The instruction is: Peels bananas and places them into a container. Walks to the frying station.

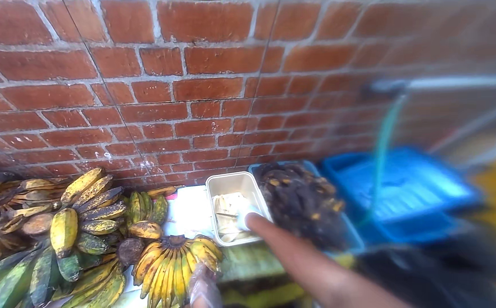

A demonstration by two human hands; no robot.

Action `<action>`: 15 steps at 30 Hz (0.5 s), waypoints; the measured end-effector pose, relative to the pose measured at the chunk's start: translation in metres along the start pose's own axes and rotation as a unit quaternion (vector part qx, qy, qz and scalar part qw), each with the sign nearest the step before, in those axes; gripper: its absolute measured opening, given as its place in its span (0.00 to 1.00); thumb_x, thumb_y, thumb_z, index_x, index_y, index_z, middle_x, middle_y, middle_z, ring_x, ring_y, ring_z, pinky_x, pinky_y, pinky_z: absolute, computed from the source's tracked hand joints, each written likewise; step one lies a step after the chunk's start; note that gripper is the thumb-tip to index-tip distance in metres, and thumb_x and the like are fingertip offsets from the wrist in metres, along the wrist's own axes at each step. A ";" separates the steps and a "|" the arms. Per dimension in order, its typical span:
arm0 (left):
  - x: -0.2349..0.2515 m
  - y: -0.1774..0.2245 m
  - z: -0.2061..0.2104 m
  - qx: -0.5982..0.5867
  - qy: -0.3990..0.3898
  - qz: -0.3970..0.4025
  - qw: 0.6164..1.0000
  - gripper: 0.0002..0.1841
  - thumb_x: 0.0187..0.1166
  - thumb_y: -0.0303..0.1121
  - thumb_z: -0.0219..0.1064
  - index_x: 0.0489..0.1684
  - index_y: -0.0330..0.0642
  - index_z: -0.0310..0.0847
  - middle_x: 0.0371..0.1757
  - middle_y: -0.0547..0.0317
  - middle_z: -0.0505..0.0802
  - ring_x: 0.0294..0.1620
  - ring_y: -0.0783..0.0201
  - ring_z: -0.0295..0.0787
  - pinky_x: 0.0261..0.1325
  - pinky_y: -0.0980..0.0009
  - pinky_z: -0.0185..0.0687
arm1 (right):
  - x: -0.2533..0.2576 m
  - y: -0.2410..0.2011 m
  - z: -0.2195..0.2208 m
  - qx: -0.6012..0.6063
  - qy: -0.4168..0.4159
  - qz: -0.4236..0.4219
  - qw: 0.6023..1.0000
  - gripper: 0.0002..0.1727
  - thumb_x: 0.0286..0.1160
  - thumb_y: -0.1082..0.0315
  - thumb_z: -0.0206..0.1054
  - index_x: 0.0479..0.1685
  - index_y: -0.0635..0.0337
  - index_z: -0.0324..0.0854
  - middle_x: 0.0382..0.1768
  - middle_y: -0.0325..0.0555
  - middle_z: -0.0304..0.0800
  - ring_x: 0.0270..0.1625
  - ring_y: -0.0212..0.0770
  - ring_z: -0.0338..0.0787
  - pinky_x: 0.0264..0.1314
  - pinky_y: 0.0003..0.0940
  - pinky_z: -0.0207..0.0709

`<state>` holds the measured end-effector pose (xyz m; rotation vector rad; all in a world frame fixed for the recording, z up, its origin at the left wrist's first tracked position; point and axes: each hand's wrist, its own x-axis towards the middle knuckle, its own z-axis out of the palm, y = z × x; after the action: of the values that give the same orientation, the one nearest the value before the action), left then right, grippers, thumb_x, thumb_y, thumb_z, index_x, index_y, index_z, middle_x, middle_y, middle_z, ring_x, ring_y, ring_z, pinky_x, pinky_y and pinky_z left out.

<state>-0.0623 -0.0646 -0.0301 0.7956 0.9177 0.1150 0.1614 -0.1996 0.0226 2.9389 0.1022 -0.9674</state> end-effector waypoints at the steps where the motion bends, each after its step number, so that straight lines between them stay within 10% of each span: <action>1: -0.001 -0.002 -0.002 0.018 -0.003 0.015 1.000 0.13 0.93 0.34 0.52 0.51 0.36 0.80 0.37 0.51 0.86 0.35 0.59 0.83 0.40 0.61 0.83 | 0.001 0.001 0.000 -0.011 0.000 -0.009 1.000 0.25 0.52 0.51 0.79 0.46 0.59 0.89 0.53 0.57 0.92 0.58 0.58 0.92 0.56 0.64 0.84; 9: 0.004 -0.014 0.005 0.098 0.010 0.019 0.995 0.15 0.84 0.28 0.63 0.65 0.33 0.78 0.47 0.43 0.90 0.41 0.53 0.89 0.45 0.55 0.88 | -0.039 0.014 -0.012 0.082 0.044 -0.073 0.993 0.17 0.67 0.48 0.71 0.34 0.52 0.89 0.39 0.50 0.93 0.48 0.52 0.93 0.48 0.61 0.84; 12: 0.012 -0.018 0.012 0.135 0.036 -0.007 0.990 0.17 0.87 0.35 0.63 0.67 0.36 0.80 0.52 0.42 0.90 0.46 0.51 0.89 0.49 0.53 0.87 | -0.085 0.014 -0.011 0.189 0.055 -0.142 0.970 0.19 0.76 0.45 0.66 0.57 0.42 0.90 0.50 0.39 0.95 0.57 0.41 0.92 0.65 0.52 0.83; 15: 0.020 -0.019 0.017 0.059 0.020 -0.061 0.996 0.19 0.91 0.44 0.56 0.64 0.38 0.79 0.50 0.45 0.88 0.42 0.54 0.85 0.44 0.56 0.85 | -0.125 0.006 0.025 0.223 0.045 -0.222 0.948 0.21 0.75 0.43 0.65 0.59 0.42 0.90 0.53 0.38 0.95 0.60 0.38 0.92 0.69 0.49 0.82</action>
<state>-0.0411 -0.0800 -0.0503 0.8477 1.0149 -0.0307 0.0467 -0.2134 0.0772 3.4651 0.6594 -1.0117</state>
